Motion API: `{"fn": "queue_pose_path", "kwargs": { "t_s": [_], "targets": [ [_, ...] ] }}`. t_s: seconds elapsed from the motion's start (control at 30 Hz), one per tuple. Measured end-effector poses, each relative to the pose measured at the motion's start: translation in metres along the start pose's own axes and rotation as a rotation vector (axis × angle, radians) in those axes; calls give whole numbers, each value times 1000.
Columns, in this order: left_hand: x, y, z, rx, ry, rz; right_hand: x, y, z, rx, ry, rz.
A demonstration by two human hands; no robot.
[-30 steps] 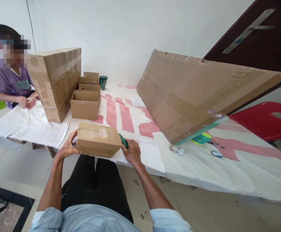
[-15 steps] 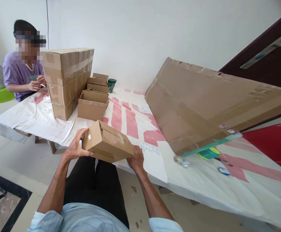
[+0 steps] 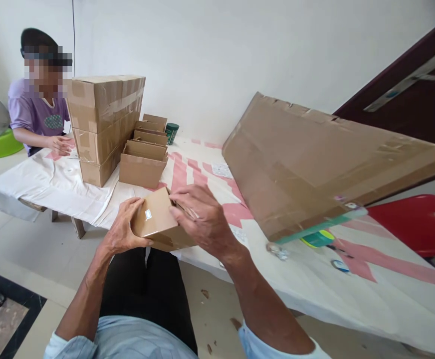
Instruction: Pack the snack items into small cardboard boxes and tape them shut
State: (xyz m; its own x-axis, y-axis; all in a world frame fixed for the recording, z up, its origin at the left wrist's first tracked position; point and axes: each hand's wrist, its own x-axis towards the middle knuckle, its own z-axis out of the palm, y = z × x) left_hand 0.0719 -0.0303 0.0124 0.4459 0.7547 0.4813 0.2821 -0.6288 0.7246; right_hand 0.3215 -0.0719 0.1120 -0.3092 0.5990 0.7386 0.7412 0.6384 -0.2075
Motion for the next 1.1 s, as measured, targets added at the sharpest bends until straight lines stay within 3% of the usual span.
{"fn": "queue_pose_path", "kwargs": {
  "t_s": [0.13,0.23,0.63,1.1],
  "targets": [
    [1,11,8,21,10,16,14,-20,1,-62,-292,-129],
    [0,18,12,37,16,22,12,-18,3,-123,-385,-134],
    [0,26,16,47,32,52,28,-4,6,-259,-532,-135],
    [1,29,17,49,36,48,32,-6,9,-340,-536,-190]
  ]
}}
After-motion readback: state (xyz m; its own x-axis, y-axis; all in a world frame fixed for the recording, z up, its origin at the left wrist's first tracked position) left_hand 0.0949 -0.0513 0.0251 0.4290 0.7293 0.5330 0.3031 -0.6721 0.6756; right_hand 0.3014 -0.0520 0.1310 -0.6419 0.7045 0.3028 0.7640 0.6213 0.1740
